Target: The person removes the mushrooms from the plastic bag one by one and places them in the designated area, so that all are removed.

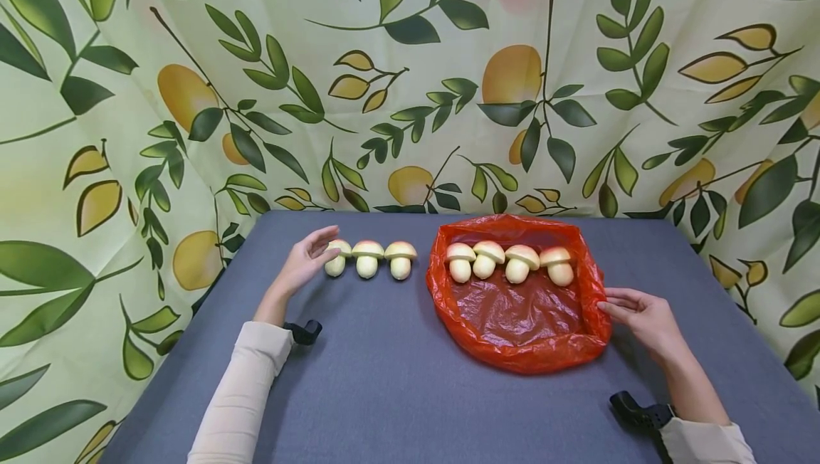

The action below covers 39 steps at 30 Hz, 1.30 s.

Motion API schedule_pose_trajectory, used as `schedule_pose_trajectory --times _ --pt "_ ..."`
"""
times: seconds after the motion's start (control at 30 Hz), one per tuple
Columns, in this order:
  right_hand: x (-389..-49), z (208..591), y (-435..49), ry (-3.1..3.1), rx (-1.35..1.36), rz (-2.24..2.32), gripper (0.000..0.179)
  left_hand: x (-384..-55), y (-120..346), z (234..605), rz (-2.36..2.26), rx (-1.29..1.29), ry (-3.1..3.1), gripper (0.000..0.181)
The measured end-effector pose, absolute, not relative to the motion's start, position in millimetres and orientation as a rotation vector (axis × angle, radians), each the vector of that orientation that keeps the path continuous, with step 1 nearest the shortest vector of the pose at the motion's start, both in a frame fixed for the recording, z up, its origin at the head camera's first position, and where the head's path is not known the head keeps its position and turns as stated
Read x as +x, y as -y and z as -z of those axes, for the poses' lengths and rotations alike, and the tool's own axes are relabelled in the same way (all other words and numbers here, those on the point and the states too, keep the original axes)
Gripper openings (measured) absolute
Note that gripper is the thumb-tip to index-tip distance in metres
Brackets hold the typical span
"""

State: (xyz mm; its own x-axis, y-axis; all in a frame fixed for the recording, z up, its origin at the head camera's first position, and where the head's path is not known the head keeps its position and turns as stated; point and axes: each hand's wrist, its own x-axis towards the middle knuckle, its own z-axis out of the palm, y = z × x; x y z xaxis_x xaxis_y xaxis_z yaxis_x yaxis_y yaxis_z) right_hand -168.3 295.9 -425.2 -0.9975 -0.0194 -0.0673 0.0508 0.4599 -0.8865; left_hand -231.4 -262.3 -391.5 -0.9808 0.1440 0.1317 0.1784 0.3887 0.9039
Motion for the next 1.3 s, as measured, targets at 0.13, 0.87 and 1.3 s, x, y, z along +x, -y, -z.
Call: schedule_pose_trajectory --times 0.13,0.87,1.3 --pt "-169 425 -296 -2.629 0.043 1.585 0.046 -227 250 390 1.698 -0.336 2.575 0.051" --pt "-168 422 -297 -2.608 0.069 1.660 0.009 -212 186 380 1.830 -0.592 2.503 0.050" --pt "-168 423 -296 -2.631 0.078 1.594 0.048 -213 157 380 1.826 -0.737 2.519 0.050"
